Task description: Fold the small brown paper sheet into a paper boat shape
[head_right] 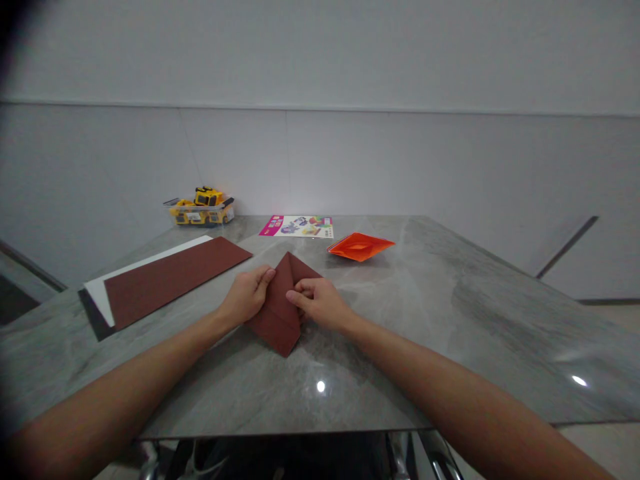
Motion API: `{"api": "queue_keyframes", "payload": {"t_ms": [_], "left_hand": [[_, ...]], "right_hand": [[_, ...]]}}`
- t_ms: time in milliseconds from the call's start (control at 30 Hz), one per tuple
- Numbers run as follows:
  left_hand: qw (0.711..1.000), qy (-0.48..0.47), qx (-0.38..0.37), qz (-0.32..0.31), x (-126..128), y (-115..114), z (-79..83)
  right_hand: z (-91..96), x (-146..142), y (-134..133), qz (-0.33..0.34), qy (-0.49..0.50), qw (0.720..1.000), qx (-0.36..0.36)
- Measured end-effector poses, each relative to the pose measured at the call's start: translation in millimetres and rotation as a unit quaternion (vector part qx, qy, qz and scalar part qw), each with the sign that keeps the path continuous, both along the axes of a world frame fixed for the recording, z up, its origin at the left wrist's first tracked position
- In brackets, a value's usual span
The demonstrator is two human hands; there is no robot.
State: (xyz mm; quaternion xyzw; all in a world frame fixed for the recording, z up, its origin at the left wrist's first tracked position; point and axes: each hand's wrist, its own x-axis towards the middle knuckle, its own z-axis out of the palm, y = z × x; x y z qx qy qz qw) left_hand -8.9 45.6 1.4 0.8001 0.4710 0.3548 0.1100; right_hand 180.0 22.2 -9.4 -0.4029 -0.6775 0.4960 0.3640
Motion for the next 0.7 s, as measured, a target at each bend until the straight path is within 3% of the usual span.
{"api": "queue_keyframes", "payload": {"t_ms": [300,533,700], "left_hand": [[0.977,-0.022,-0.116,-0.18,6,-16,-1.7],[0.969,-0.071,-0.143,-0.19,6,-19,-0.4],[0.97,-0.035,-0.133,-0.201,7,-21,0.6]], "right_hand": [[-1.3,5,3,-0.014,0.0,1.0,0.015],[1.6,5,2,-0.059,-0.035,0.994,0.09],[5.0,5,-3,-0.149,-0.13,0.963,0.185]]}}
